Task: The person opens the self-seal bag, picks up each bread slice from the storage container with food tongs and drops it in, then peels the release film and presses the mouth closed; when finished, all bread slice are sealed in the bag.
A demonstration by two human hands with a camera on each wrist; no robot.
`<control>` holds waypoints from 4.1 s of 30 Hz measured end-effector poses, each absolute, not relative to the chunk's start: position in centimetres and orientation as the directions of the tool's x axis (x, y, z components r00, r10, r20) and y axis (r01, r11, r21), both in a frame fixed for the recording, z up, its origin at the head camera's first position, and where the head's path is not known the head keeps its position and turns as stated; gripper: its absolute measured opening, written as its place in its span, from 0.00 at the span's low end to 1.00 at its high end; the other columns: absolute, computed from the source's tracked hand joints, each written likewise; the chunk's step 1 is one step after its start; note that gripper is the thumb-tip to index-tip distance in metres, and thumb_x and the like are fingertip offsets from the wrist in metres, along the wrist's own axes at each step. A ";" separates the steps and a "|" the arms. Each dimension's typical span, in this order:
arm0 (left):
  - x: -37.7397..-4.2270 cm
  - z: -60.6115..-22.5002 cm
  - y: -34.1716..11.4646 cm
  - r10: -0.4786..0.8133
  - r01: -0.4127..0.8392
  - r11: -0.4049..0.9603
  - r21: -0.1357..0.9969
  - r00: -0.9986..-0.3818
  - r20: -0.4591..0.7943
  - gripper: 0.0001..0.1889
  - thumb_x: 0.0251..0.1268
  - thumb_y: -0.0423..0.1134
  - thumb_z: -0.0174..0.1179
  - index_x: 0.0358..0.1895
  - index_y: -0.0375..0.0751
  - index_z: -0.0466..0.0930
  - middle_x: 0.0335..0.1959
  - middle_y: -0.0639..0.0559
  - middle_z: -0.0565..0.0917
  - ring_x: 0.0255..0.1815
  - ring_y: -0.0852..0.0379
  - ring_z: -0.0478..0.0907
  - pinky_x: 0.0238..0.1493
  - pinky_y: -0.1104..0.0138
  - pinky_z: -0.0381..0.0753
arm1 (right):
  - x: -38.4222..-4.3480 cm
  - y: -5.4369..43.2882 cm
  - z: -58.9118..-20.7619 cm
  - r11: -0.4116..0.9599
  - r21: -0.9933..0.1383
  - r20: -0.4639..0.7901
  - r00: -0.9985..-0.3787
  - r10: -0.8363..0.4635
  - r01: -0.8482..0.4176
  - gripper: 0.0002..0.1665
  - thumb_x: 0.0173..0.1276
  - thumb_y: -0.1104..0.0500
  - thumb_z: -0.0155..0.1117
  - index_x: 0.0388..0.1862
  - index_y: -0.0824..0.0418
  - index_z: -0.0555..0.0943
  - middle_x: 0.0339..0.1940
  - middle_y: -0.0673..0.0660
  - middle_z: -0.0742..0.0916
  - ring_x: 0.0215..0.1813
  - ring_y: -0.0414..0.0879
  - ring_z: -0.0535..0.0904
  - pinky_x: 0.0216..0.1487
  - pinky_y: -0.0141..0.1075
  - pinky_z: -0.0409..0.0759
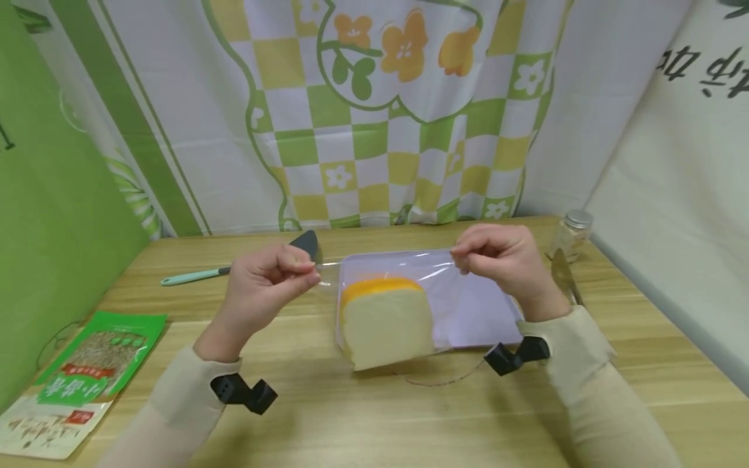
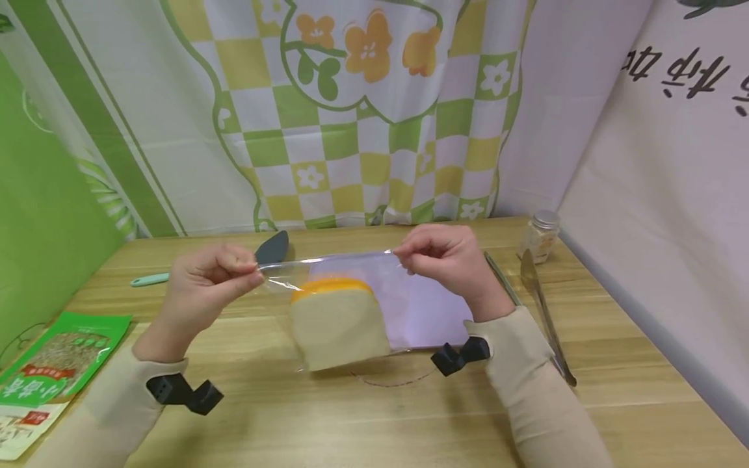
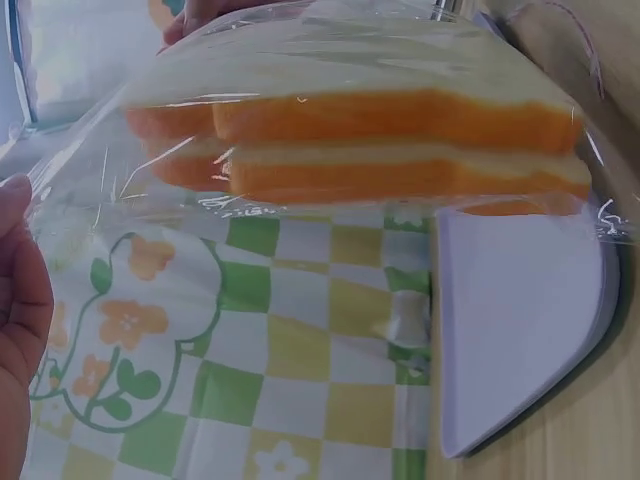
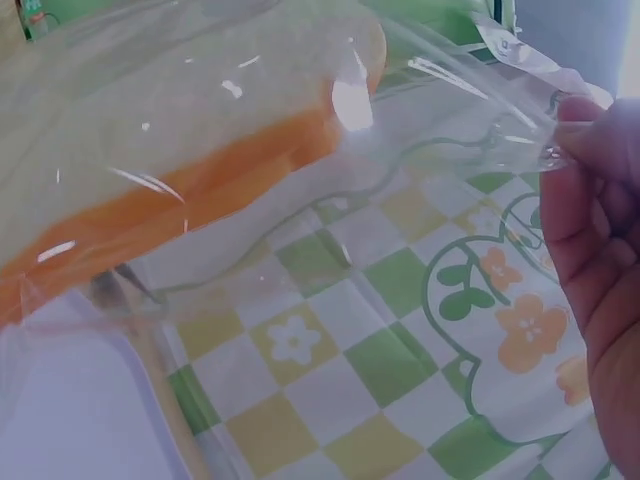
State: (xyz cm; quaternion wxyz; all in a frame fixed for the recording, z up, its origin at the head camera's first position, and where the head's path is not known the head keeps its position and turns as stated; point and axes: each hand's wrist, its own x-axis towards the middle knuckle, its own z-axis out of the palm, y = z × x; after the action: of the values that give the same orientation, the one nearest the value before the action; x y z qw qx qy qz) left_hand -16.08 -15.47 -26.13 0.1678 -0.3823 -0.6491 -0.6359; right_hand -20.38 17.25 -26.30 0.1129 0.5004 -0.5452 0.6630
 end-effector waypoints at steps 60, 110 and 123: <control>-14.1 -19.5 -12.6 0.202 0.641 0.194 0.743 -0.767 0.609 0.05 0.48 0.20 0.64 0.29 0.28 0.79 0.18 0.56 0.78 0.15 0.60 0.67 0.16 0.72 0.67 | -20.2 14.1 -25.7 0.382 -0.592 0.350 -0.654 -0.671 -0.710 0.08 0.55 0.69 0.65 0.22 0.57 0.83 0.21 0.46 0.82 0.24 0.36 0.72 0.27 0.32 0.74; -18.0 -29.5 -25.3 -0.298 0.324 -0.301 0.897 -0.925 0.235 0.07 0.56 0.23 0.60 0.28 0.39 0.83 0.23 0.53 0.81 0.24 0.62 0.78 0.30 0.75 0.79 | -21.1 -0.1 -32.3 -0.305 -0.949 0.167 -0.942 -0.289 -0.075 0.11 0.65 0.70 0.56 0.41 0.82 0.74 0.19 0.51 0.79 0.20 0.37 0.76 0.25 0.28 0.78; -23.4 -35.8 -29.9 0.034 0.067 -0.231 0.971 -0.996 0.077 0.13 0.62 0.24 0.54 0.36 0.46 0.84 0.31 0.57 0.84 0.33 0.64 0.81 0.40 0.75 0.79 | -27.4 -1.5 -35.3 0.126 -0.992 -0.058 -0.978 -0.203 0.033 0.03 0.58 0.69 0.65 0.31 0.68 0.81 0.30 0.56 0.84 0.25 0.37 0.74 0.31 0.29 0.78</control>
State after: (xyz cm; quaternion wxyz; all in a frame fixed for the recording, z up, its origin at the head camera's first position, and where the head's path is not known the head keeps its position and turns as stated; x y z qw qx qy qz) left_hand -23.35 -29.93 -35.81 0.0105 -0.0410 -0.6198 -0.7836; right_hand -27.40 -1.46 -35.35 -0.0893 0.0571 -0.7449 0.6587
